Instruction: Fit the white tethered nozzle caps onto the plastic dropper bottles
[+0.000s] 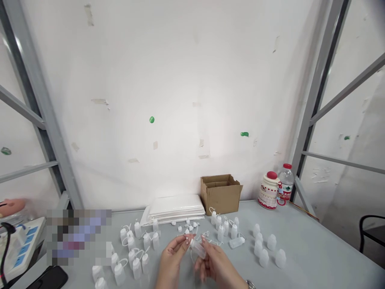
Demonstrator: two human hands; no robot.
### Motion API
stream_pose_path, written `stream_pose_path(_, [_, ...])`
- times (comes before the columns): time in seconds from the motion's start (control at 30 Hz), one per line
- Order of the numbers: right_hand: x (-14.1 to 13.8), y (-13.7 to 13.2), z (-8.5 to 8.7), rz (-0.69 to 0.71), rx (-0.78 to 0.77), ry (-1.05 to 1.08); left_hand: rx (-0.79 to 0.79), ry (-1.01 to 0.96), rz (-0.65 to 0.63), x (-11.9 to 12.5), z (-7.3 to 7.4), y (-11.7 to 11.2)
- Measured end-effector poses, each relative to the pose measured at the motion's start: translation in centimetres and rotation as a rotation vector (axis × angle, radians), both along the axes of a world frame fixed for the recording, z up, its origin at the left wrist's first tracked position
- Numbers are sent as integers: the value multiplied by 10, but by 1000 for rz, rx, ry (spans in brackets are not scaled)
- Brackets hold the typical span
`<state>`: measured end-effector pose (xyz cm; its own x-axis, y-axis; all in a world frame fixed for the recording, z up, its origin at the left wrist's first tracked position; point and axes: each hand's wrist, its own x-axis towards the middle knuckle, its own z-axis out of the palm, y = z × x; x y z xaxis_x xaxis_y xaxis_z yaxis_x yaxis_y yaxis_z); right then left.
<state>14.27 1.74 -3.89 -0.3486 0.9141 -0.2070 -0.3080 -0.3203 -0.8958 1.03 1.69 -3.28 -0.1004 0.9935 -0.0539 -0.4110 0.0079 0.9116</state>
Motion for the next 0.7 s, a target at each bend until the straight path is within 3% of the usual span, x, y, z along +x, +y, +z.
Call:
stream_pose_path(0.13, [2,0,-1,-46,103,11,-15,21,32,-3,1,1])
stream_pose_path(0.33, [1,-1,-1,136,-106,4,45,37,-36,-3,3,1])
stream_pose_path(0.53, [1,1,-4,-37,152,-89,-8,83,0,-4,6,0])
stream_pose_path(0.6, [2,0,-3,-4,133,-34,8,92,-18,-4,7,0])
stream_pose_path(0.7, [4,-4,1,157,-12,114,66,105,-53,-5,9,-1])
